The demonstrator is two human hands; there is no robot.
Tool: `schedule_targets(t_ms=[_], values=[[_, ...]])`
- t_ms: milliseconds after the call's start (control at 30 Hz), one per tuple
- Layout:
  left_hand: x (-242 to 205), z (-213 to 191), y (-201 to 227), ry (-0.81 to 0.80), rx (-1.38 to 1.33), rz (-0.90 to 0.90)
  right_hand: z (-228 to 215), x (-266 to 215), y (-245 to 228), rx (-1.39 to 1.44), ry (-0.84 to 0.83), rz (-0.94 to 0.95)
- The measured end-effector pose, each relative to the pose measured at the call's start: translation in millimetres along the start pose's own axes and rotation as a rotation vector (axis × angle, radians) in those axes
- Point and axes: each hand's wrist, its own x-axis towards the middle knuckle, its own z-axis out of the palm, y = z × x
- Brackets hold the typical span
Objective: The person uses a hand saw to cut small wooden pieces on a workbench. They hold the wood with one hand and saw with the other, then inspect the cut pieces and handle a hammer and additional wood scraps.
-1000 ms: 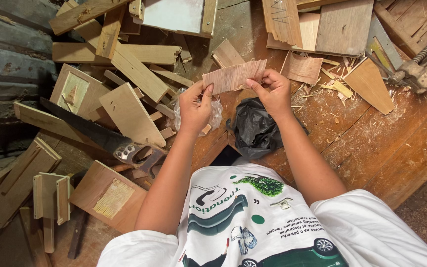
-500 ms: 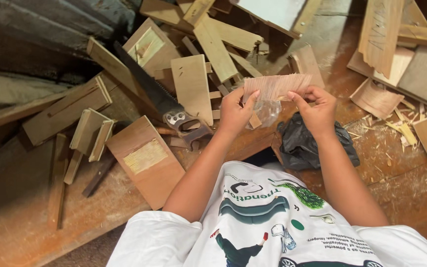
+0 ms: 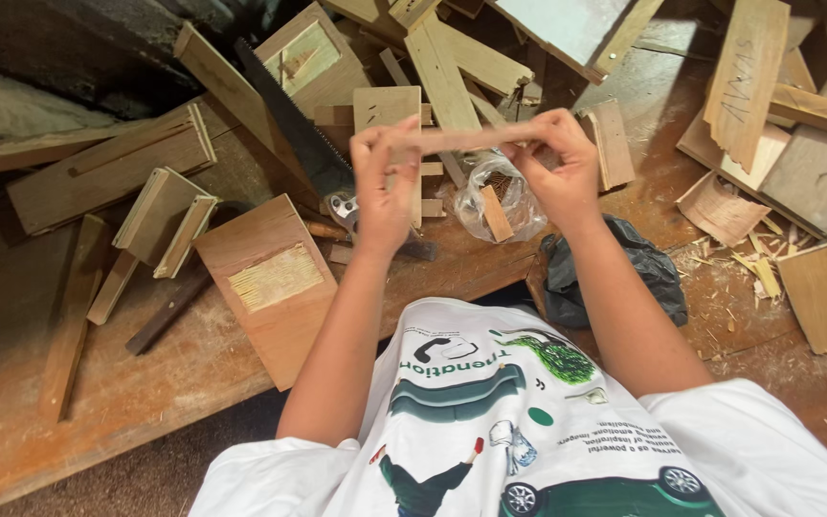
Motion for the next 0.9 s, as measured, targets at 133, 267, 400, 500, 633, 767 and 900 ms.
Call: schedule_targets(t_ms=[133, 267, 400, 500, 633, 767, 900], values=[[3, -19, 14, 0.017, -0.203, -0.023, 15, 9, -12, 0.08, -0.035, 0.085], [-1, -23, 17, 0.053, -0.213, 0.023, 22, 10, -12, 0.042, -0.026, 0.057], [0, -23, 16, 0.051, -0.27, 0.027, 23, 11, -10, 0.102, -0.032, 0.051], [1, -25, 14, 0.042, -0.308, 0.019, 23, 12, -7, 0.157, -0.045, 0.059], [3, -22, 8, 0.052, -0.262, 0.024, 17, 14, 0, 0.168, -0.022, 0.123], [6, -19, -3, 0.063, -0.267, -0.349, 6, 16, 9, 0.124, 0.0, 0.427], [8, -13, -11, -0.004, -0.277, -0.352, -13, 13, 17, 0.09, -0.109, 0.46]])
